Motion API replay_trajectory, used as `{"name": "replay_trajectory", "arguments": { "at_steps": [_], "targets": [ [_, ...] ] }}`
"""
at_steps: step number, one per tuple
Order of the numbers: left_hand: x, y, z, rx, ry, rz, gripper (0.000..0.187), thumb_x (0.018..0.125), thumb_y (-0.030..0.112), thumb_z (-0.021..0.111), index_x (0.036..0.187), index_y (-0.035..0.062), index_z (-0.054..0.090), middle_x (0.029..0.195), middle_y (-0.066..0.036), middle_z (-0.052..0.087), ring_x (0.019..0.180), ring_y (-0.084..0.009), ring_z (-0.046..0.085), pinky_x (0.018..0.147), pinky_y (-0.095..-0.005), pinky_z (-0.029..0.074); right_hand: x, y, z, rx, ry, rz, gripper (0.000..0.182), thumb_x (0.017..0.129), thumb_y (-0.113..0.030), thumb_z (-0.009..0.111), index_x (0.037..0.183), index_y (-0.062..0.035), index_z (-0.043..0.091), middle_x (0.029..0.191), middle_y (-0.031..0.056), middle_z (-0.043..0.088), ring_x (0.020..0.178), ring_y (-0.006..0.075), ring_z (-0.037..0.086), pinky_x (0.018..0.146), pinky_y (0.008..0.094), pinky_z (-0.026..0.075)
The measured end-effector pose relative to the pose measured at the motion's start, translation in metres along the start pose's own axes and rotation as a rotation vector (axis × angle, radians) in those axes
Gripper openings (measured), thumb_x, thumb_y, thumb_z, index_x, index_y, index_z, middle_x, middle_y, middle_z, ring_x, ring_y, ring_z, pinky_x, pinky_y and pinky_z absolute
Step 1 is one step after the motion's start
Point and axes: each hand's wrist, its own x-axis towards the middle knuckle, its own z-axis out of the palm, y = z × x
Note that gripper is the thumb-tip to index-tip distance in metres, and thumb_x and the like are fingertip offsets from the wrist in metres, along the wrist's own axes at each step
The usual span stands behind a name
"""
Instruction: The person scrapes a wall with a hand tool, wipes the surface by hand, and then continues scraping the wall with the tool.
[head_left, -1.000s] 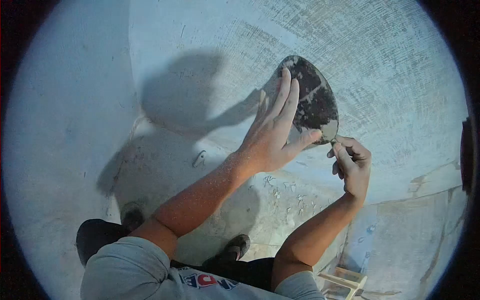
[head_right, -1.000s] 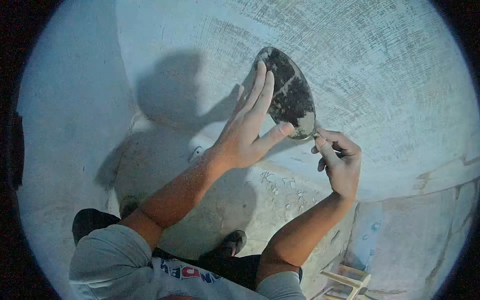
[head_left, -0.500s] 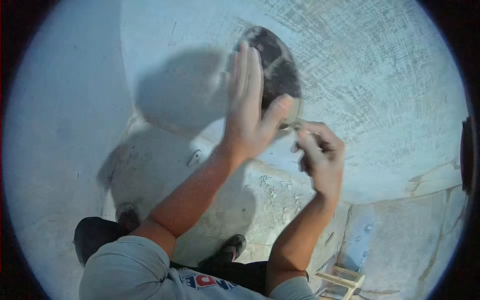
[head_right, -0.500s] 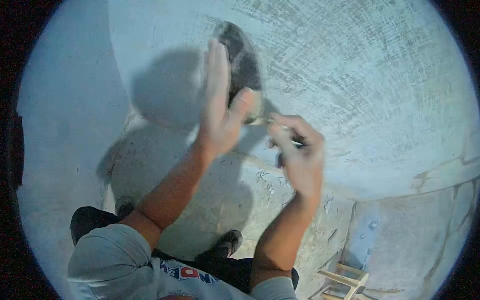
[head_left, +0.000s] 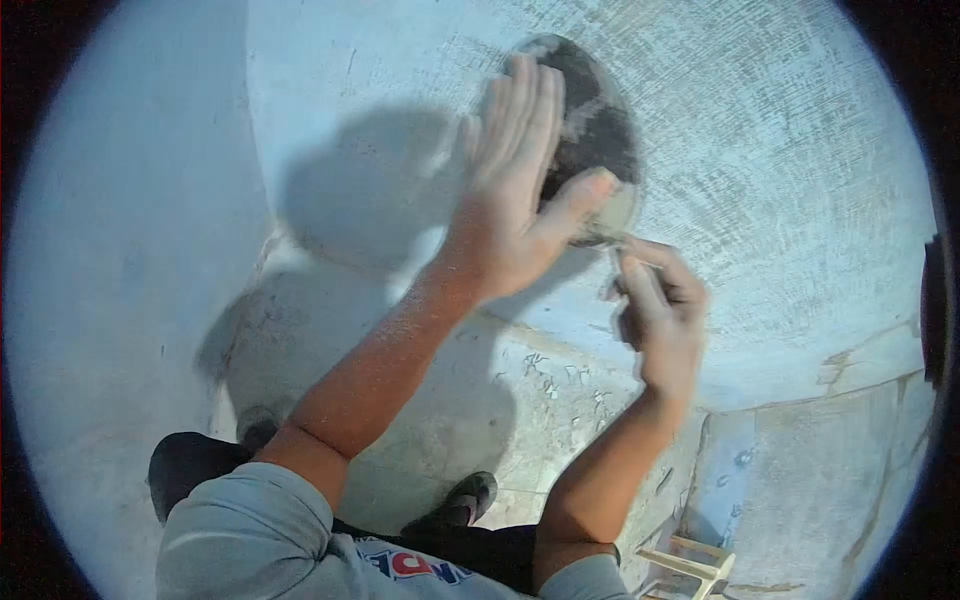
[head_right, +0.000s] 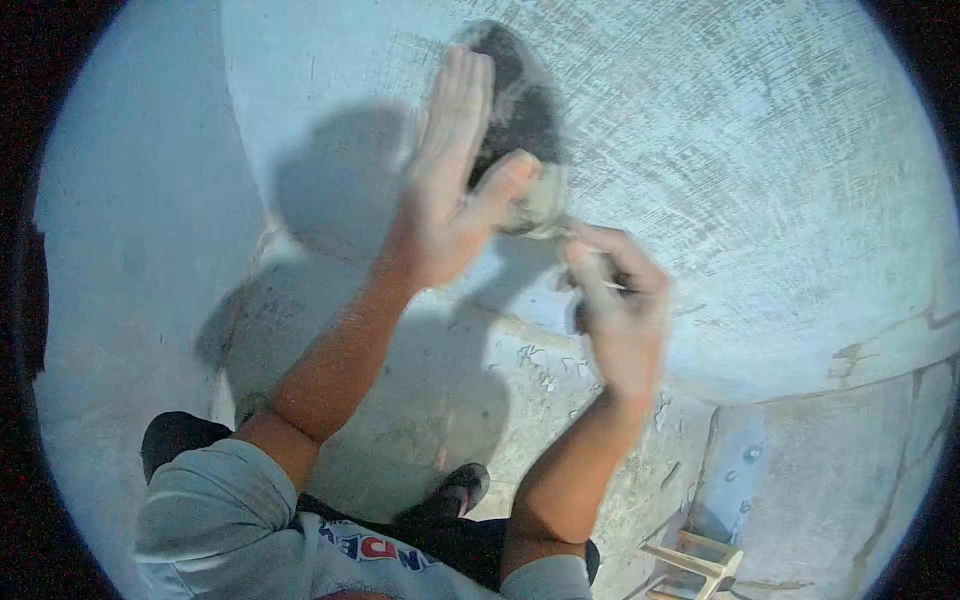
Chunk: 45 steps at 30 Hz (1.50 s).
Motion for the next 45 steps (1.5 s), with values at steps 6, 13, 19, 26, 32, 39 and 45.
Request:
{"name": "replay_trajectory", "arguments": {
  "at_steps": [6,13,19,26,32,39,45],
  "targets": [
    [-0.007,0.024,0.016,-0.041,-0.059,-0.055,0.097,0.107,0.060,0.058,0.173,0.0002,0.021,0.180,-0.030,0.010,0.166,-0.0510,0.007,0.130,-0.0691,0.001,0.001,-0.008,-0.043,-0.090,-0.013,0.024,0.019,0.103,-0.015,0.074,0.117,-0.0050,0.082,0.074,0.0021,0.070,0.051,0.0035,0.050,0.044,0.0216,0.035],
    [0.001,0.017,0.020,-0.044,-0.070,-0.038,0.099,0.106,0.060,0.061,0.175,0.0041,0.017,0.181,-0.029,0.005,0.166,-0.0519,0.007,0.127,-0.0739,0.001,0.000,-0.018,-0.038,-0.093,0.058,-0.002,0.020,0.101,-0.016,0.078,0.117,-0.0050,0.082,0.075,0.0029,0.070,0.053,0.0036,0.051,0.047,0.0214,0.035],
    [0.002,0.016,0.005,-0.063,-0.010,-0.075,0.102,0.105,0.063,0.059,0.175,0.0037,0.014,0.180,-0.032,0.003,0.166,-0.0523,0.006,0.127,-0.0748,-0.001,0.003,-0.032,-0.007,-0.150,0.049,-0.021,0.021,0.100,-0.016,0.080,0.115,-0.0019,0.082,0.077,0.0032,0.071,0.059,0.0053,0.056,0.051,0.0234,0.039],
    [-0.005,0.022,0.024,-0.043,-0.168,0.010,0.110,0.102,0.066,0.062,0.174,-0.0007,0.012,0.180,-0.031,-0.002,0.166,-0.0511,0.002,0.125,-0.0766,-0.001,-0.001,-0.017,-0.050,-0.159,0.116,0.002,0.020,0.099,-0.014,0.081,0.115,-0.0019,0.082,0.077,0.0011,0.072,0.061,0.0041,0.056,0.054,0.0225,0.040],
    [0.003,-0.017,-0.003,-0.123,0.152,-0.002,0.099,0.105,0.055,0.064,0.176,0.0056,0.014,0.181,-0.028,0.001,0.167,-0.0476,0.001,0.129,-0.0701,-0.001,0.012,-0.008,0.037,-0.019,0.054,-0.139,0.019,0.099,-0.011,0.080,0.113,0.0009,0.081,0.083,0.0020,0.075,0.069,0.0063,0.062,0.064,0.0244,0.049],
    [0.002,0.021,0.011,-0.038,-0.137,0.019,0.102,0.104,0.063,0.062,0.175,0.0042,0.018,0.180,-0.032,0.001,0.166,-0.0502,0.004,0.126,-0.0749,-0.002,0.006,-0.020,-0.028,-0.095,0.077,0.001,0.018,0.100,-0.014,0.080,0.113,-0.0024,0.082,0.077,0.0006,0.071,0.059,0.0028,0.052,0.052,0.0209,0.037],
    [0.015,-0.009,-0.021,-0.056,0.112,-0.023,0.095,0.109,0.058,0.056,0.175,0.0054,0.012,0.180,-0.030,0.002,0.167,-0.0468,0.004,0.126,-0.0729,-0.008,0.015,-0.014,0.038,-0.032,0.086,-0.163,0.020,0.098,-0.011,0.082,0.115,-0.0001,0.081,0.083,0.0029,0.075,0.070,0.0073,0.063,0.065,0.0243,0.050]
  ]
}}
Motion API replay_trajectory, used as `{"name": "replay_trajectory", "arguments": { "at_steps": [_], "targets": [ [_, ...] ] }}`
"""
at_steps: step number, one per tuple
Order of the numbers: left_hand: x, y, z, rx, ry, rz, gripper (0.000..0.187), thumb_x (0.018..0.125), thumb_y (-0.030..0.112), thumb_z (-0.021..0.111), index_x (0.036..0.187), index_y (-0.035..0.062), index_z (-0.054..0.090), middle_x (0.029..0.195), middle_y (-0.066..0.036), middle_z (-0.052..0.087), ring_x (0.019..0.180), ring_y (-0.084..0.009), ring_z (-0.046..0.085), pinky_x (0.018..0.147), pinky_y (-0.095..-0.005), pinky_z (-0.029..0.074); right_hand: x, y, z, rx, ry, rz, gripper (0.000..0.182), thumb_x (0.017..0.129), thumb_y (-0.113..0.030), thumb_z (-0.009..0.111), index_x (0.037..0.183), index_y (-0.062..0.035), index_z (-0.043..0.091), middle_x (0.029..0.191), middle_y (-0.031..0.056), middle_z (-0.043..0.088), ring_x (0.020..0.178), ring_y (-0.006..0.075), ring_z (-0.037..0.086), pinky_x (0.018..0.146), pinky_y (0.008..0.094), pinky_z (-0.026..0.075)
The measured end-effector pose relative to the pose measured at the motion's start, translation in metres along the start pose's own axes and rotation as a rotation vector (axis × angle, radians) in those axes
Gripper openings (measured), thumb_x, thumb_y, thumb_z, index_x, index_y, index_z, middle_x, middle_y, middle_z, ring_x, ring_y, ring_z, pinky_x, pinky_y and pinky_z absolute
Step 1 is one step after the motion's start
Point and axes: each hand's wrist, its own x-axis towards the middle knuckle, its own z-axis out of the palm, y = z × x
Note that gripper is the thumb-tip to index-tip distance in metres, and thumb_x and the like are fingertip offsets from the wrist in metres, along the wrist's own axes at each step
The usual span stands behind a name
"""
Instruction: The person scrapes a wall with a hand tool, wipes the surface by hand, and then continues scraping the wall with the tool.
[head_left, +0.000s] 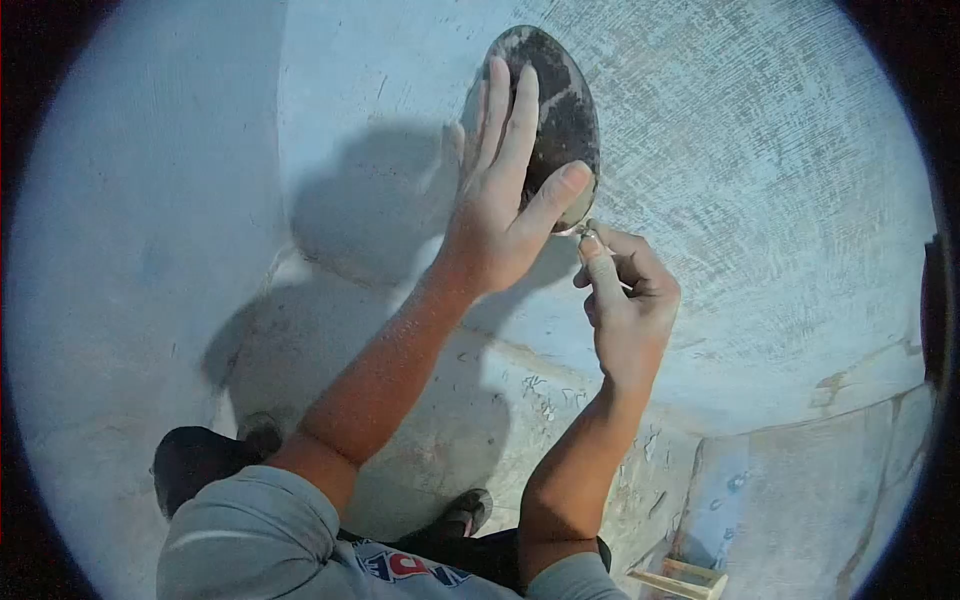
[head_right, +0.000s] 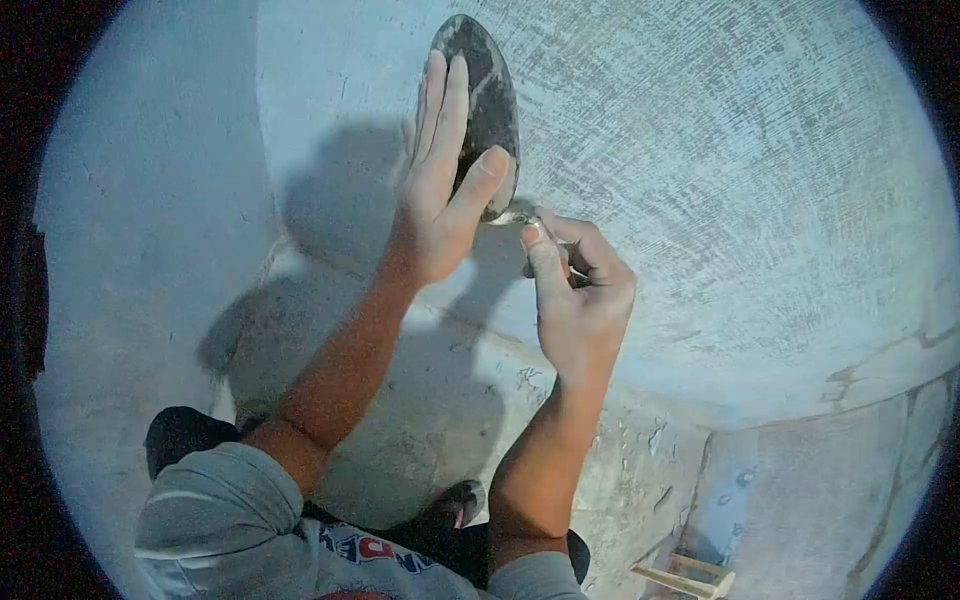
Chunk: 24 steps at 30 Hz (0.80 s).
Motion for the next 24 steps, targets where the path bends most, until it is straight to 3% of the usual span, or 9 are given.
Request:
{"name": "replay_trajectory", "arguments": {
  "at_steps": [3,5,7,9,10,16,19,21,24],
  "targets": [
    [-0.006,0.012,0.005,0.038,-0.117,-0.006,0.094,0.109,0.053,0.057,0.176,0.0072,0.010,0.183,-0.024,0.004,0.169,-0.0416,0.005,0.130,-0.0666,-0.006,-0.003,-0.012,-0.020,-0.051,0.014,-0.028,0.020,0.098,-0.010,0.082,0.114,0.0011,0.081,0.087,0.0036,0.076,0.074,0.0076,0.065,0.068,0.0249,0.051],
    [-0.016,0.021,0.017,0.037,-0.260,0.012,0.098,0.108,0.061,0.054,0.176,0.0071,0.009,0.183,-0.024,0.003,0.169,-0.0401,0.004,0.129,-0.0683,-0.008,-0.004,-0.017,-0.064,-0.148,-0.010,0.107,0.020,0.098,-0.010,0.082,0.115,0.0011,0.081,0.088,0.0032,0.076,0.075,0.0069,0.064,0.068,0.0248,0.051],
    [-0.020,0.023,0.022,0.025,-0.218,-0.001,0.099,0.107,0.060,0.055,0.176,0.0065,0.009,0.182,-0.025,0.003,0.169,-0.0400,0.002,0.129,-0.0673,-0.009,-0.002,-0.017,-0.053,-0.129,-0.007,0.087,0.019,0.098,-0.010,0.082,0.114,0.0009,0.081,0.087,0.0019,0.075,0.074,0.0060,0.062,0.067,0.0242,0.048],
    [-0.014,0.009,0.012,0.006,-0.067,0.013,0.097,0.108,0.060,0.055,0.174,0.0016,0.015,0.180,-0.032,0.004,0.167,-0.0470,0.009,0.125,-0.0754,-0.007,0.002,-0.013,-0.024,-0.060,-0.028,0.005,0.019,0.098,-0.010,0.083,0.113,0.0009,0.081,0.084,0.0003,0.073,0.073,0.0052,0.061,0.066,0.0235,0.046],
    [-0.008,0.002,0.003,0.010,-0.037,0.018,0.097,0.109,0.057,0.056,0.175,0.0019,0.011,0.180,-0.032,0.003,0.167,-0.0468,0.006,0.125,-0.0750,-0.008,0.001,-0.007,-0.005,-0.055,-0.024,-0.008,0.019,0.098,-0.010,0.083,0.113,0.0011,0.081,0.084,0.0001,0.073,0.074,0.0053,0.061,0.066,0.0236,0.047],
    [-0.019,0.022,0.017,-0.032,-0.223,-0.026,0.101,0.109,0.062,0.051,0.174,-0.0007,0.006,0.179,-0.033,0.001,0.167,-0.0465,0.001,0.128,-0.0707,-0.007,-0.003,-0.017,-0.047,-0.129,0.014,0.055,0.020,0.097,-0.009,0.083,0.115,-0.0029,0.083,0.086,0.0013,0.075,0.074,0.0070,0.064,0.066,0.0231,0.050],
    [-0.013,0.012,0.009,-0.091,-0.073,-0.031,0.097,0.110,0.059,0.051,0.174,-0.0007,0.008,0.179,-0.033,0.000,0.168,-0.0463,0.001,0.129,-0.0691,-0.007,-0.001,-0.007,-0.013,-0.089,-0.020,-0.077,0.021,0.096,-0.010,0.083,0.115,-0.0021,0.083,0.083,-0.0008,0.072,0.072,0.0058,0.060,0.064,0.0231,0.047],
    [-0.001,-0.003,-0.009,-0.132,-0.006,-0.046,0.094,0.111,0.052,0.053,0.174,-0.0003,0.008,0.179,-0.032,-0.003,0.168,-0.0452,-0.001,0.130,-0.0652,-0.006,-0.009,0.001,0.033,-0.058,0.065,-0.152,0.023,0.095,-0.014,0.085,0.113,-0.0008,0.081,0.080,-0.0042,0.063,0.071,0.0044,0.048,0.064,0.0225,0.040],
    [-0.003,0.004,-0.006,-0.082,-0.125,-0.010,0.097,0.110,0.058,0.053,0.174,-0.0001,0.008,0.180,-0.032,0.000,0.168,-0.0448,0.001,0.129,-0.0673,-0.007,-0.007,-0.011,-0.002,-0.110,0.037,-0.049,0.021,0.097,-0.014,0.083,0.114,-0.0012,0.082,0.078,-0.0023,0.068,0.070,0.0052,0.056,0.062,0.0227,0.042]
  ]
}}
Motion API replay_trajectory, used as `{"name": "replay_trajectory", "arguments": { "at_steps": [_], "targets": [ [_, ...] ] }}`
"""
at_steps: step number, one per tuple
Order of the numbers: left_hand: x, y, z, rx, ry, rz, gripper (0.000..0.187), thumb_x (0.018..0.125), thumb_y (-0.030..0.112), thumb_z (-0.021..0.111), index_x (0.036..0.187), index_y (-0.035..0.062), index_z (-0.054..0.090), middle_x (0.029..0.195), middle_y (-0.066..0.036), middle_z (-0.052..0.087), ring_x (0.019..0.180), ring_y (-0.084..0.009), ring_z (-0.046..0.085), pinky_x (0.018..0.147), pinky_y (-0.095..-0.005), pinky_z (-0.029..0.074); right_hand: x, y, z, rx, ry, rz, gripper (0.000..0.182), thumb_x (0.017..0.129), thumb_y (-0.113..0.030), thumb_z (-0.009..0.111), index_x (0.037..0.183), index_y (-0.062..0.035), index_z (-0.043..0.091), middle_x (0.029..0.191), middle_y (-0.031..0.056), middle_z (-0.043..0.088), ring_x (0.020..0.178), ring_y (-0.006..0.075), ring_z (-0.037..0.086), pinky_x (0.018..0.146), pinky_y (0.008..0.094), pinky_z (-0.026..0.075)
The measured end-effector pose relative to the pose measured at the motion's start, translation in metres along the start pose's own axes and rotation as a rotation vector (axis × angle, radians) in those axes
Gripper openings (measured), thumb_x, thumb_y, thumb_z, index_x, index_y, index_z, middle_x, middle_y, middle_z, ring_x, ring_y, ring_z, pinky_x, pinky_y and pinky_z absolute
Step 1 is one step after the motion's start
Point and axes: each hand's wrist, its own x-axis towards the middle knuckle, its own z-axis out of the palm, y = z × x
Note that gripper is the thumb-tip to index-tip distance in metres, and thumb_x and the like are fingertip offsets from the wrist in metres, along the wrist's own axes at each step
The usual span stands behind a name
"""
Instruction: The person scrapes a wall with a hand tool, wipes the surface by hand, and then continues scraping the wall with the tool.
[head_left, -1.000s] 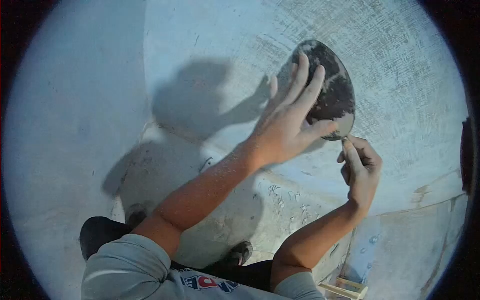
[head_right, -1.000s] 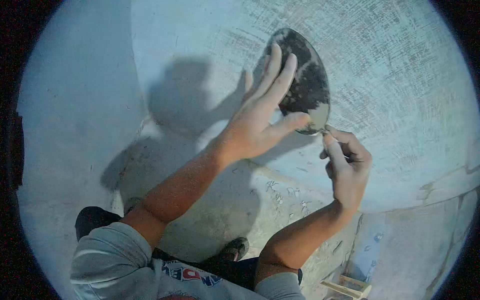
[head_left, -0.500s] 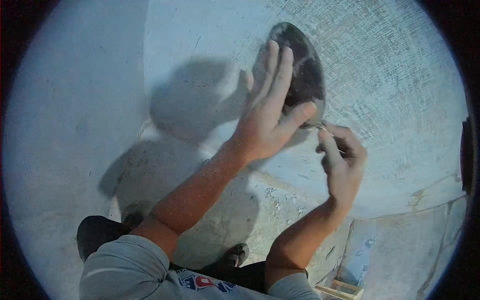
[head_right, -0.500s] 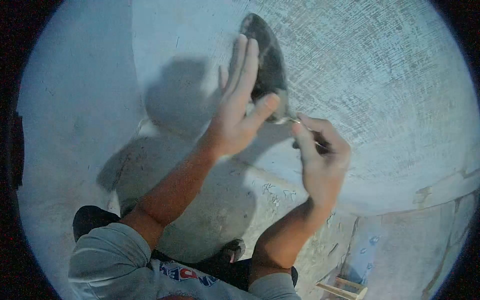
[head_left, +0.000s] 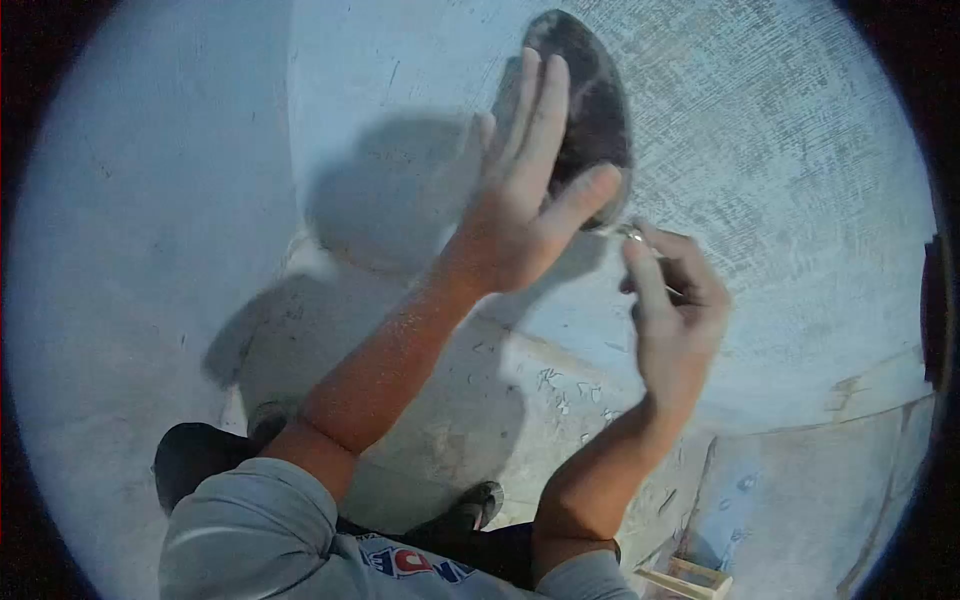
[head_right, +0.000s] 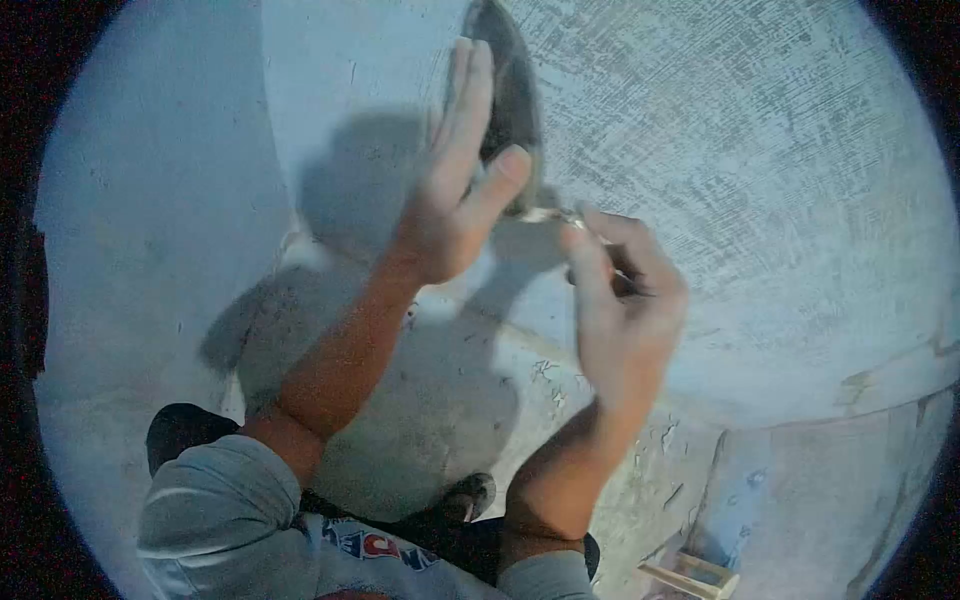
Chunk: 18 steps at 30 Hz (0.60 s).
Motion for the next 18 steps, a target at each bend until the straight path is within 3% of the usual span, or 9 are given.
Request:
{"name": "replay_trajectory", "arguments": {
  "at_steps": [3,7,9,12,15,18],
  "targets": [
    [-0.009,0.020,0.016,0.037,-0.147,-0.007,0.100,0.108,0.061,0.054,0.174,-0.0002,0.011,0.178,-0.035,0.002,0.167,-0.0473,0.002,0.128,-0.0707,-0.006,0.006,-0.011,-0.051,-0.011,-0.047,0.155,0.017,0.098,-0.012,0.082,0.113,-0.0026,0.082,0.081,0.0020,0.074,0.066,0.0068,0.061,0.058,0.0230,0.043],
    [0.000,0.005,-0.002,-0.011,0.086,0.027,0.098,0.109,0.057,0.055,0.174,-0.0006,0.011,0.179,-0.033,0.002,0.168,-0.0461,0.002,0.130,-0.0678,-0.003,0.004,-0.002,0.008,0.017,-0.044,-0.018,0.018,0.098,-0.011,0.082,0.112,-0.0011,0.081,0.082,0.0005,0.073,0.072,0.0051,0.060,0.064,0.0230,0.046],
    [0.004,-0.005,0.001,-0.117,0.095,-0.014,0.097,0.109,0.056,0.055,0.174,0.0002,0.010,0.180,-0.032,0.001,0.168,-0.0452,0.003,0.130,-0.0670,-0.004,-0.003,-0.004,0.024,0.057,-0.035,0.036,0.019,0.098,-0.012,0.082,0.113,-0.0007,0.081,0.083,0.0009,0.074,0.071,0.0053,0.061,0.064,0.0232,0.046],
    [-0.005,0.007,0.005,0.026,-0.044,-0.005,0.097,0.109,0.058,0.053,0.175,0.0008,0.010,0.180,-0.031,0.003,0.168,-0.0449,0.008,0.129,-0.0685,-0.006,0.001,-0.009,-0.021,0.017,-0.026,0.047,0.019,0.098,-0.013,0.082,0.113,-0.0012,0.081,0.083,0.0019,0.074,0.070,0.0054,0.061,0.062,0.0230,0.045],
    [-0.015,0.017,0.023,0.046,-0.108,-0.016,0.096,0.110,0.058,0.053,0.174,0.0009,0.011,0.180,-0.031,0.004,0.168,-0.0449,0.008,0.128,-0.0703,-0.006,0.005,-0.005,-0.055,-0.070,-0.072,0.215,0.018,0.098,-0.013,0.082,0.114,-0.0031,0.082,0.084,0.0024,0.075,0.070,0.0052,0.062,0.058,0.0223,0.043],
    [-0.004,-0.006,0.005,0.049,0.095,0.036,0.093,0.111,0.055,0.052,0.174,0.0006,0.012,0.180,-0.030,0.003,0.168,-0.0445,0.006,0.128,-0.0709,-0.006,0.009,0.012,0.003,0.114,-0.111,0.037,0.017,0.099,-0.013,0.082,0.112,-0.0029,0.082,0.081,-0.0031,0.068,0.069,0.0039,0.054,0.061,0.0222,0.041]
  ]
}}
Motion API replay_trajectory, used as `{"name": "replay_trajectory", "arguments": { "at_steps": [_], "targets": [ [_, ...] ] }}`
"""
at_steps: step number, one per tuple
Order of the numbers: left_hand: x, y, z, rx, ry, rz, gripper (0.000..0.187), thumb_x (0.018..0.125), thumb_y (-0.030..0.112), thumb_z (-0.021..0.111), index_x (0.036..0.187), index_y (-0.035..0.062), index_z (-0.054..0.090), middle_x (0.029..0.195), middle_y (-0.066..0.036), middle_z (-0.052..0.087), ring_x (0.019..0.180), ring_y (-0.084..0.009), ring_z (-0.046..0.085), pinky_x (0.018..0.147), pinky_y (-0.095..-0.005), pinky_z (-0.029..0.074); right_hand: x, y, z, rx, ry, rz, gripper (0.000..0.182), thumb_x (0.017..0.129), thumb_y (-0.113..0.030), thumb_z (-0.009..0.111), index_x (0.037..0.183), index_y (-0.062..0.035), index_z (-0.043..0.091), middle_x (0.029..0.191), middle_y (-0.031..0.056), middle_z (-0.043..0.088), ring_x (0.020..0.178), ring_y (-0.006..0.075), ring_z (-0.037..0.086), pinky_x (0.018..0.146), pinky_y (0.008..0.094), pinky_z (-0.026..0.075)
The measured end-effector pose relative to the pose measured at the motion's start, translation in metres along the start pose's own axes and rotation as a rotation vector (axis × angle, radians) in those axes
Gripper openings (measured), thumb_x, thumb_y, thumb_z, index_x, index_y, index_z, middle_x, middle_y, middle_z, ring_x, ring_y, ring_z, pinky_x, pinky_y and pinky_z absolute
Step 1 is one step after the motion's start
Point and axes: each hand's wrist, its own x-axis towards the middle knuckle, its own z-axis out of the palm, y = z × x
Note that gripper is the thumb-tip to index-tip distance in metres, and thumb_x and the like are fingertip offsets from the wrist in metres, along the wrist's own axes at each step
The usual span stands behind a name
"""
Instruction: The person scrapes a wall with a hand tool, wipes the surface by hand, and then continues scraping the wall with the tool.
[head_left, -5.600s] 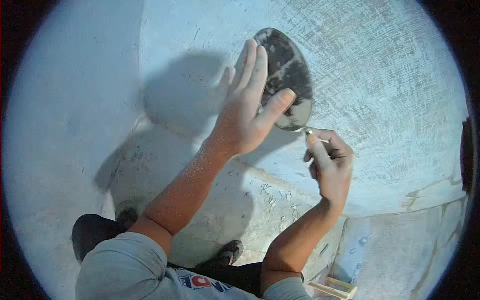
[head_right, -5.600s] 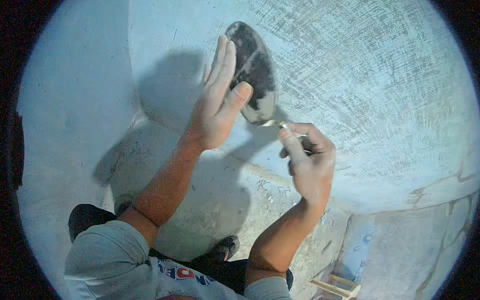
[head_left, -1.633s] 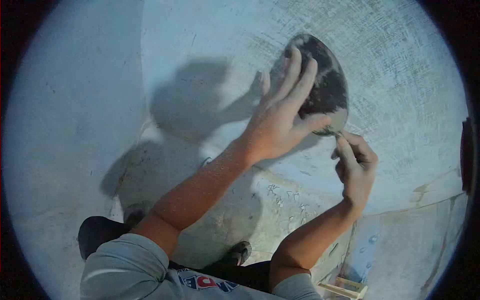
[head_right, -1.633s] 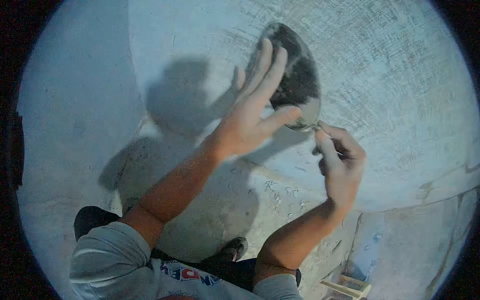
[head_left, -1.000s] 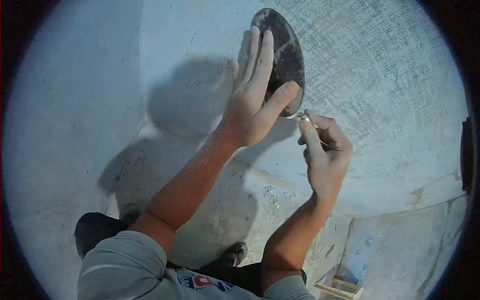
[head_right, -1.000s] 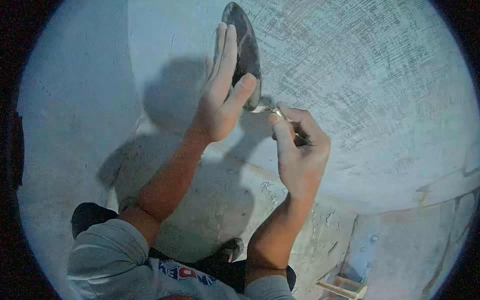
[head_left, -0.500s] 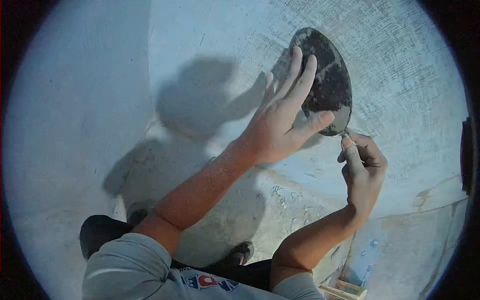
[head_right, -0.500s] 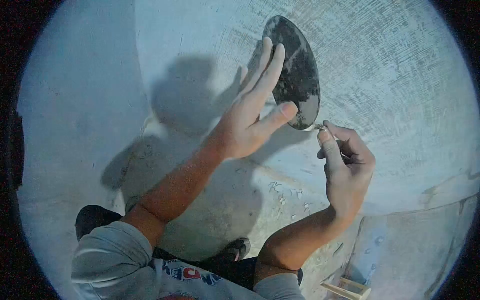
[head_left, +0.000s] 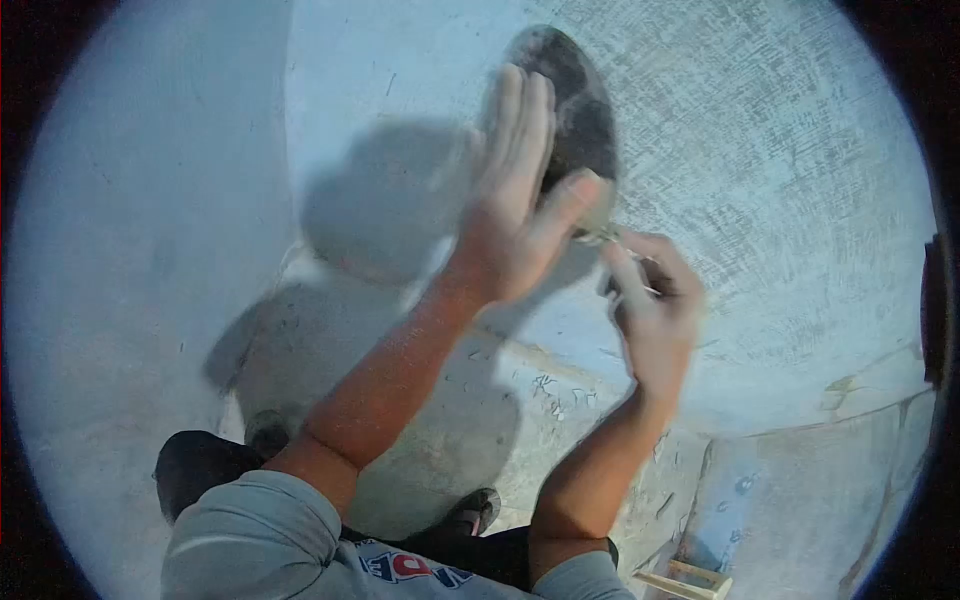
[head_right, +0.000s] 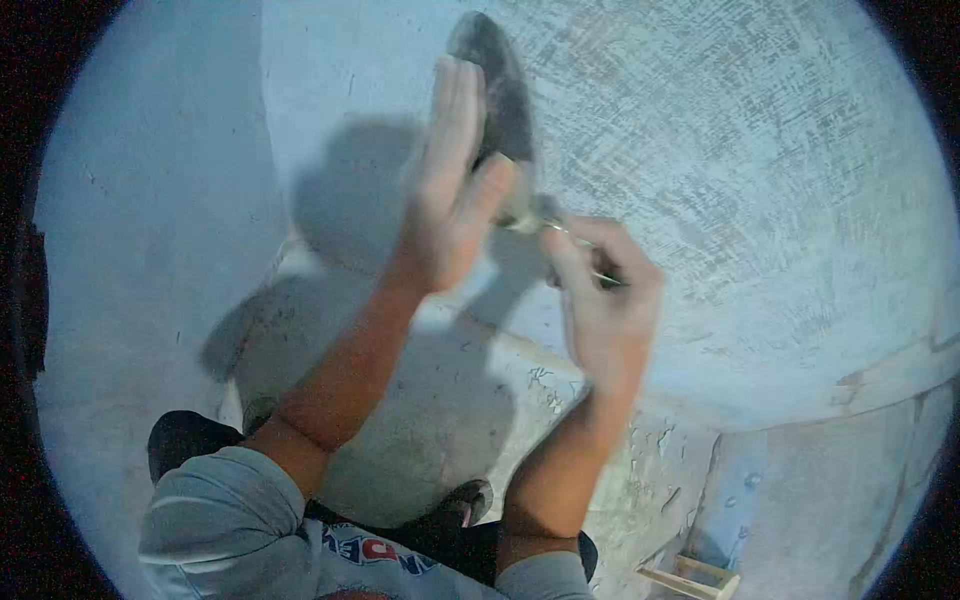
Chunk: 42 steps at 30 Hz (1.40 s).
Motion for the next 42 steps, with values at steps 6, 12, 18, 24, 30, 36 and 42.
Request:
{"name": "replay_trajectory", "arguments": {
  "at_steps": [6,12,18,24,30,36,42],
  "targets": [
    [-0.007,0.016,-0.001,-0.004,-0.168,-0.035,0.095,0.109,0.058,0.054,0.174,-0.0002,0.014,0.180,-0.030,0.004,0.167,-0.0456,0.010,0.128,-0.0712,-0.006,-0.008,-0.028,-0.035,-0.159,0.042,0.090,0.022,0.098,-0.017,0.083,0.113,-0.0016,0.081,0.078,0.0043,0.074,0.065,0.0079,0.062,0.059,0.0237,0.045],
    [-0.003,-0.006,-0.006,-0.099,0.030,-0.072,0.092,0.112,0.054,0.050,0.174,-0.0018,0.012,0.180,-0.031,0.004,0.168,-0.0434,0.002,0.129,-0.0686,-0.007,0.000,-0.006,0.009,-0.026,-0.024,0.010,0.016,0.099,-0.012,0.082,0.111,-0.0020,0.081,0.080,0.0009,0.072,0.069,0.0057,0.061,0.059,0.0243,0.044],
    [-0.013,0.019,0.003,0.021,-0.162,-0.064,0.095,0.110,0.060,0.053,0.174,0.0000,0.016,0.179,-0.032,0.009,0.167,-0.0459,0.008,0.129,-0.0682,-0.006,-0.007,-0.023,-0.044,-0.148,0.008,0.147,0.020,0.100,-0.015,0.081,0.115,-0.0025,0.080,0.076,0.0045,0.073,0.060,0.0061,0.058,0.052,0.0226,0.038],
    [-0.006,0.003,-0.007,0.026,-0.020,-0.081,0.096,0.110,0.058,0.053,0.172,-0.0041,0.015,0.178,-0.034,0.009,0.167,-0.0474,0.011,0.129,-0.0693,-0.004,-0.003,-0.012,0.000,-0.057,-0.038,0.079,0.019,0.100,-0.015,0.081,0.113,-0.0006,0.079,0.072,0.0010,0.068,0.060,0.0047,0.055,0.055,0.0253,0.040],
    [-0.018,0.019,0.012,0.060,-0.165,-0.063,0.096,0.110,0.058,0.052,0.173,-0.0044,0.012,0.177,-0.036,0.009,0.167,-0.0484,0.010,0.130,-0.0678,-0.003,-0.008,-0.022,-0.051,-0.131,-0.026,0.217,0.017,0.101,-0.015,0.080,0.113,-0.0024,0.080,0.074,0.0006,0.070,0.062,0.0039,0.056,0.056,0.0232,0.040],
    [-0.006,-0.003,-0.006,0.001,0.019,-0.082,0.091,0.112,0.051,0.051,0.172,-0.0059,0.013,0.179,-0.034,0.006,0.167,-0.0473,0.006,0.132,-0.0627,-0.001,-0.003,0.002,0.009,-0.018,-0.036,0.053,0.017,0.100,-0.015,0.081,0.110,-0.0017,0.080,0.079,-0.0003,0.070,0.068,0.0057,0.059,0.060,0.0236,0.044],
    [-0.019,0.014,0.005,0.051,-0.171,-0.070,0.093,0.111,0.052,0.052,0.172,-0.0069,0.013,0.178,-0.036,0.003,0.167,-0.0479,0.003,0.129,-0.0687,-0.003,-0.003,-0.013,-0.049,-0.106,-0.024,0.164,0.014,0.098,-0.014,0.081,0.107,-0.0036,0.082,0.079,0.0014,0.073,0.060,0.0049,0.058,0.051,0.0213,0.038]
  ]
}}
